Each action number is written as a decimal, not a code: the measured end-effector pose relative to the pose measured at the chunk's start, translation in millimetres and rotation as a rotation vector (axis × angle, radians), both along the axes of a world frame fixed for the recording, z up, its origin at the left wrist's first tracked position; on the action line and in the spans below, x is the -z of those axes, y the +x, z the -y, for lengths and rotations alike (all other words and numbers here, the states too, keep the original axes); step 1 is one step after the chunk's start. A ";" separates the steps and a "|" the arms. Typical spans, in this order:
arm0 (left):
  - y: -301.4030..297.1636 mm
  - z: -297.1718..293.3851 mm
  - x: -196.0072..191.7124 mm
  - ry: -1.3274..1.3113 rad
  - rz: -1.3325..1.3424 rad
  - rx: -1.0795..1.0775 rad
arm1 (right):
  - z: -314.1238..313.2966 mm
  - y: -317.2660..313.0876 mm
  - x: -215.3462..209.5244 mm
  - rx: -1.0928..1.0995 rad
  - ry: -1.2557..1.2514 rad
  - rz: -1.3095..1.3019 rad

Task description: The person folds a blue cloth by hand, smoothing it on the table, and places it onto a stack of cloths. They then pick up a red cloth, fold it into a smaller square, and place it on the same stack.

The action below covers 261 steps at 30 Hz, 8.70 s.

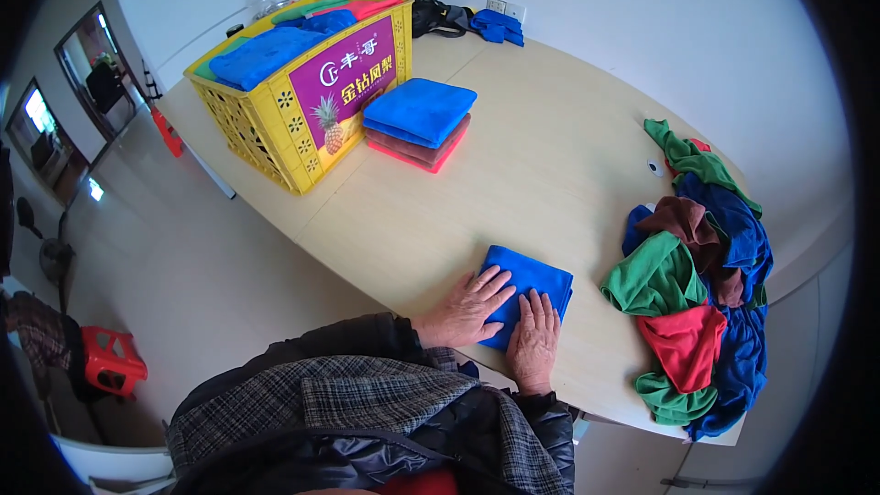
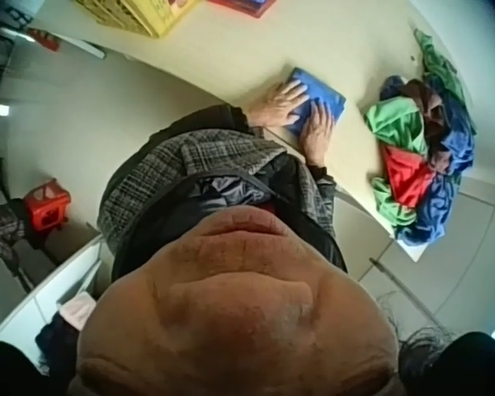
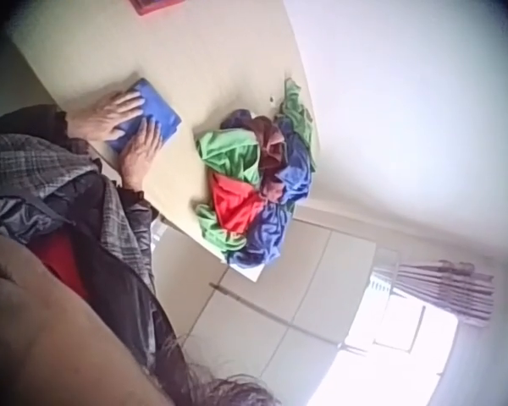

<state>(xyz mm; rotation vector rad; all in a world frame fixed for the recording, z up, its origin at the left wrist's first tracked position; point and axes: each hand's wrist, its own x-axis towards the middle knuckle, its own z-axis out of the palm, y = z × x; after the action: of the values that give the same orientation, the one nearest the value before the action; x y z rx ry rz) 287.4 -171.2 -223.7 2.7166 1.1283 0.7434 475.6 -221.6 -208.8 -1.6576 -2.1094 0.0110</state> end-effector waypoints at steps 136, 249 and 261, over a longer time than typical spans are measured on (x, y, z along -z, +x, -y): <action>24.3 -35.3 20.1 0.044 -0.084 -0.053 | -8.8 -27.4 23.9 0.305 0.065 0.051; 87.9 -30.4 -9.9 -0.071 -0.235 0.312 | 88.9 71.9 3.6 0.021 -0.495 -1.691; 96.3 -33.2 1.6 -0.049 -0.255 0.234 | 82.0 83.2 2.3 -0.107 -0.667 -1.463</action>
<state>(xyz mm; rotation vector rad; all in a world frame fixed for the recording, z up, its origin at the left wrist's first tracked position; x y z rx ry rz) 383.7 -138.0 -225.2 2.8926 0.8331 0.3404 558.8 -303.6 -211.1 -1.0862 -0.9981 1.5529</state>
